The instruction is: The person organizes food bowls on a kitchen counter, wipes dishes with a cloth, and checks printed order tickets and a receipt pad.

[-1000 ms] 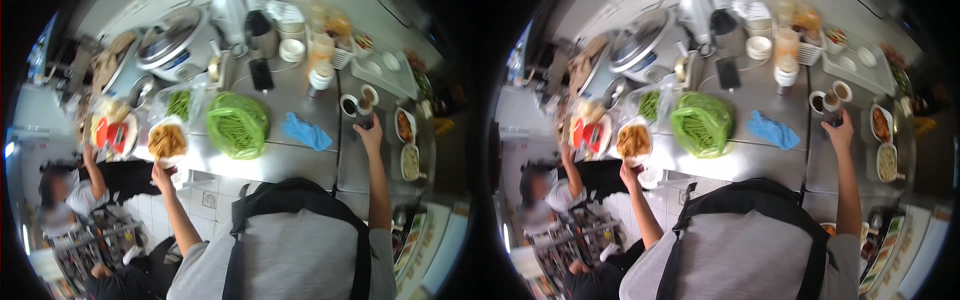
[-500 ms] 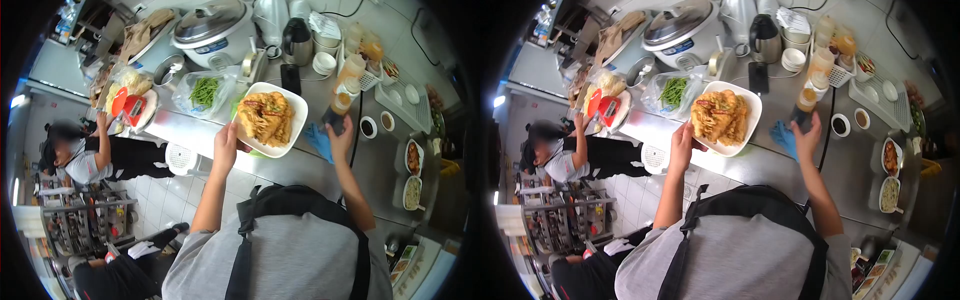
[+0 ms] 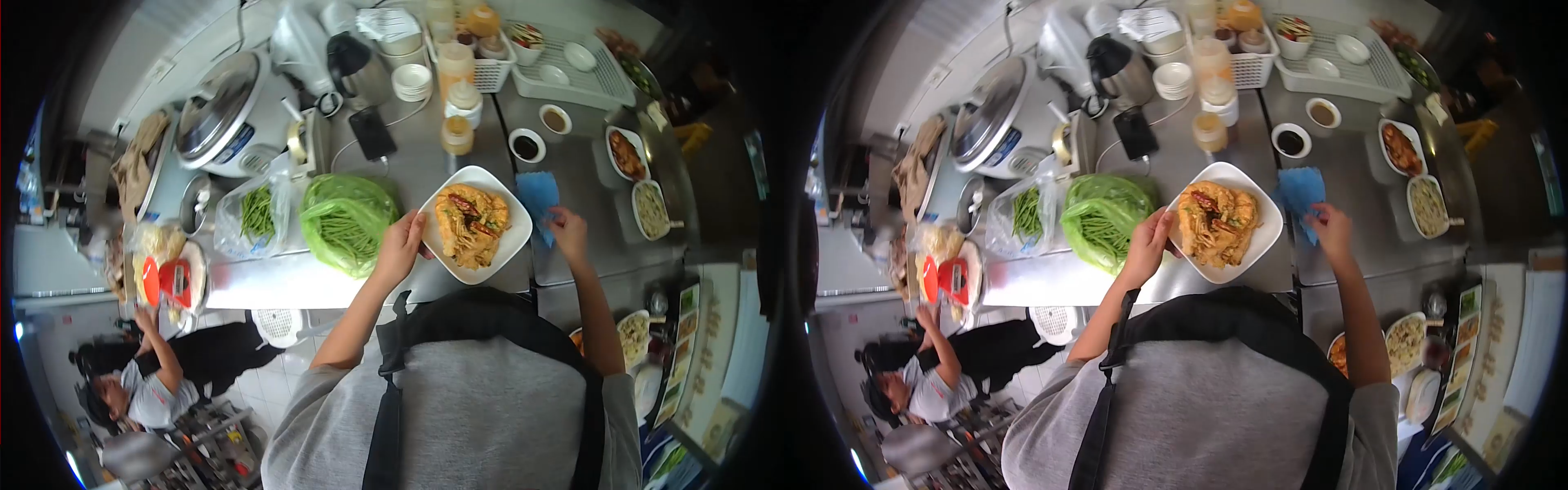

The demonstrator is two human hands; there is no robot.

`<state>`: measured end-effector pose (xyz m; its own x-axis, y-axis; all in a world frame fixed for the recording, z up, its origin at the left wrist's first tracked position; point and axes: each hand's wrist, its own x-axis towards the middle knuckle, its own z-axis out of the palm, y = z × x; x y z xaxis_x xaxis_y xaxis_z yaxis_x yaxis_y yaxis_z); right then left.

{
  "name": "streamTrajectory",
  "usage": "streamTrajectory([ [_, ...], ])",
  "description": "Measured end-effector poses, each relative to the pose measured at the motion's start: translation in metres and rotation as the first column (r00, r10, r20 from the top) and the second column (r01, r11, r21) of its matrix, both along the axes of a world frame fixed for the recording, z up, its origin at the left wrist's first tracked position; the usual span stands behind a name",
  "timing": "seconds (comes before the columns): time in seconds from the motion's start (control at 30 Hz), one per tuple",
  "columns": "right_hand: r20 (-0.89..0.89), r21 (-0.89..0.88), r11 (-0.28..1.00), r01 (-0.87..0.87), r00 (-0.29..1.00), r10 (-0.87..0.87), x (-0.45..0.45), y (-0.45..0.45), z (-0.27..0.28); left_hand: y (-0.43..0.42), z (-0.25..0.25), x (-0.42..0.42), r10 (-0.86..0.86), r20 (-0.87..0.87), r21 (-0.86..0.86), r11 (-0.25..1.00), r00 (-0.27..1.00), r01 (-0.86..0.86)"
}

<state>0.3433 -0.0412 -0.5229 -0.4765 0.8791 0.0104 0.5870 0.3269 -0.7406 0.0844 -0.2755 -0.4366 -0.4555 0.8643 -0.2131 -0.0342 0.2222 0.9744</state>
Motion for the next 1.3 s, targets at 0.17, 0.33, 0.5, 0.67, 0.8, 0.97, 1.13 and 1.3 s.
streamTrajectory([
  [0.17, -0.196, -0.001, 1.0, 0.018, 0.98, -0.018, 0.006, 0.021, 0.04, 0.051, -0.02, 0.016, -0.252, -0.083, -0.062, 0.967, 0.964, 0.247],
  [0.33, -0.494, -0.555, 0.797, -0.24, 0.865, -0.083, -0.023, 0.024, 0.061, 0.093, -0.034, 0.034, -0.503, -0.097, -0.105, 0.863, 0.859, 0.494],
  [0.5, -0.52, -0.733, 0.583, -0.351, 0.841, -0.148, -0.021, 0.031, 0.059, 0.095, -0.023, 0.052, -0.489, -0.082, -0.12, 0.87, 0.869, 0.478],
  [0.67, -0.683, -0.731, 0.392, -0.559, 0.597, -0.421, -0.028, -0.001, 0.027, 0.068, -0.014, 0.037, -0.374, -0.312, -0.087, 0.927, 0.874, 0.365],
  [0.8, -0.286, 0.037, 0.996, -0.083, 0.954, 0.09, 0.004, -0.029, 0.016, 0.08, 0.005, 0.029, -0.28, -0.295, -0.054, 0.96, 0.914, 0.276],
  [0.97, -0.12, -0.055, 0.855, 0.515, 0.847, -0.518, 0.155, -0.054, 0.07, 0.119, -0.014, 0.039, -0.32, -0.178, 0.013, 0.945, 0.931, 0.327],
  [1.13, -0.072, -0.028, 0.506, 0.862, 0.504, -0.861, 0.367, -0.137, 0.034, 0.168, -0.055, 0.065, -0.457, -0.26, -0.016, 0.883, 0.851, 0.47],
  [1.3, 0.482, 0.296, 0.924, 0.241, 0.797, -0.363, 0.481, -0.181, -0.095, 0.208, -0.089, 0.098, -0.451, -0.323, -0.047, 0.886, 0.832, 0.462],
])
